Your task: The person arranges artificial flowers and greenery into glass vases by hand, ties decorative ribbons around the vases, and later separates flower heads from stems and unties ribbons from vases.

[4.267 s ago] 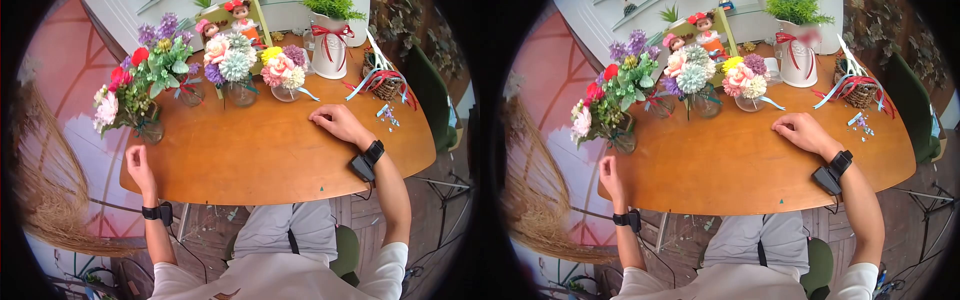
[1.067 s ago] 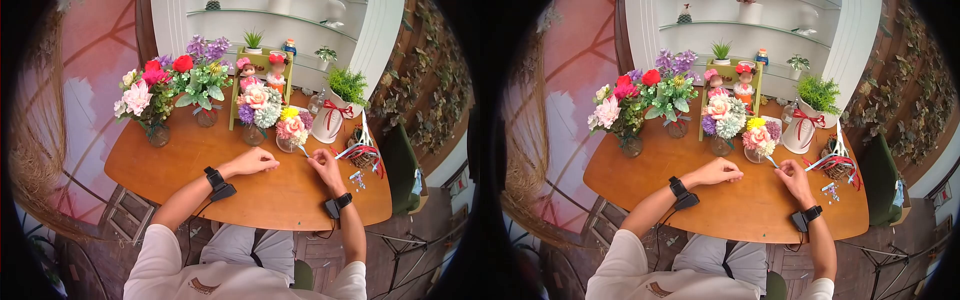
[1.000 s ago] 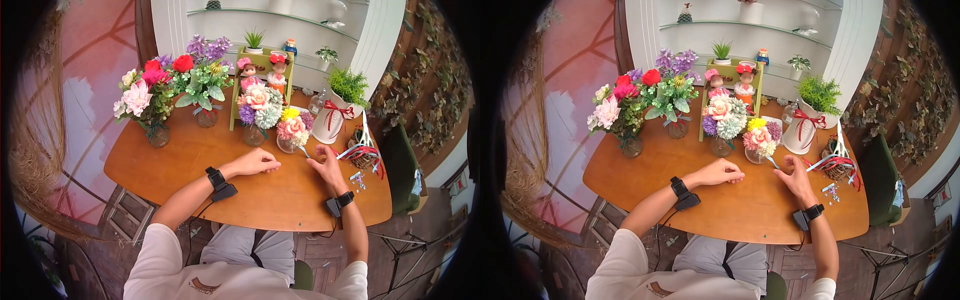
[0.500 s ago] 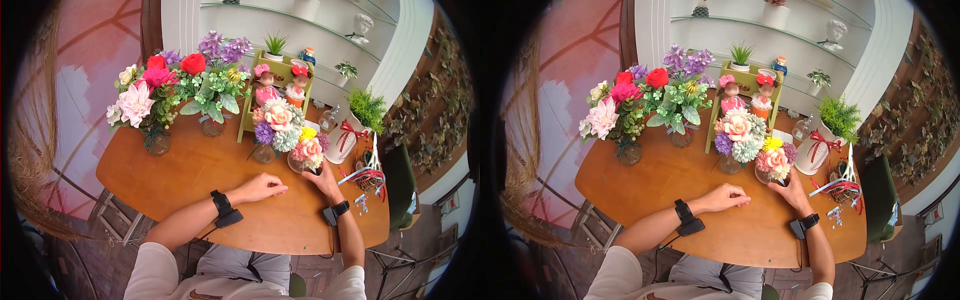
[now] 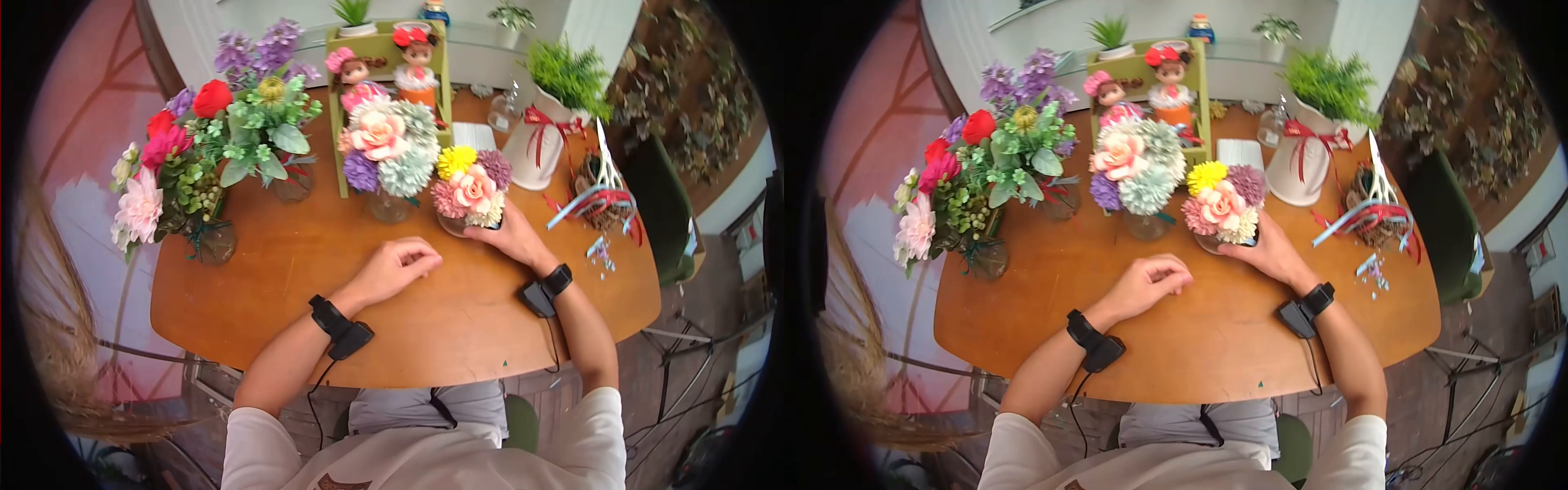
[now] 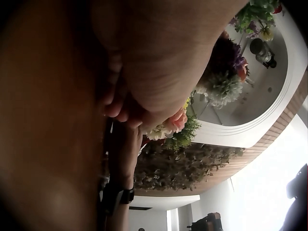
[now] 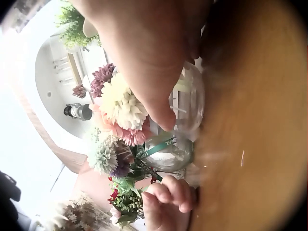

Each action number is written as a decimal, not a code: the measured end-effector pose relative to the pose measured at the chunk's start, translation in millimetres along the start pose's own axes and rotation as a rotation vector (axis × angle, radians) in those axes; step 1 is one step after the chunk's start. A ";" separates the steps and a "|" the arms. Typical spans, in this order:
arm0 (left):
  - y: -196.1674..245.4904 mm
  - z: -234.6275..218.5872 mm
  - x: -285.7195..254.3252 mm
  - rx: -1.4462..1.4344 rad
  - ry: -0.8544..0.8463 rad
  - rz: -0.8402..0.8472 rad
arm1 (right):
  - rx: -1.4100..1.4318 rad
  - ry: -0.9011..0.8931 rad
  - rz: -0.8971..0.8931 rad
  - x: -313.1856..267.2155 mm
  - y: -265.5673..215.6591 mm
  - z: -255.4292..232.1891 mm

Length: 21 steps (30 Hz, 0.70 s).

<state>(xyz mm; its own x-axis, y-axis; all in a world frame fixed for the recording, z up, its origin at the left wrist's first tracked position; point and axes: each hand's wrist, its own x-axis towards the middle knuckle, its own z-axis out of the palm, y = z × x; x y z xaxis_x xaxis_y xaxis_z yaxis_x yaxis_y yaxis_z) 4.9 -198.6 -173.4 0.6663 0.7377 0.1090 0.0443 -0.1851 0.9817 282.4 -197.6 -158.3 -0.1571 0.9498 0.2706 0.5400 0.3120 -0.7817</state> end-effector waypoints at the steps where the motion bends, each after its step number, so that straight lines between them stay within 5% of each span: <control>1: -1.4 0.3 -1.0 0.005 -0.017 -0.018 | 0.016 0.011 0.017 -5.5 -5.3 -2.2; 11: 1.4 12.7 3.2 -0.087 0.195 0.169 | -0.069 -0.223 -0.248 -22.2 -36.8 2.0; 15: -3.8 0.2 5.0 0.290 0.133 0.209 | -0.087 -0.303 -0.294 -23.2 -38.6 0.3; 21: -7.7 -4.9 -3.1 0.432 0.052 0.228 | -0.069 -0.389 -0.346 -24.4 -33.1 5.2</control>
<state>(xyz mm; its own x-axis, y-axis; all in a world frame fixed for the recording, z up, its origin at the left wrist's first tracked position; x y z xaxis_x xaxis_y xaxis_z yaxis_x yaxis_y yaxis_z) -1.1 -196.3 -180.5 0.6576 0.6762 0.3321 0.2138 -0.5903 0.7784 264.1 -231.0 -142.0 -0.6238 0.7344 0.2674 0.4538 0.6189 -0.6411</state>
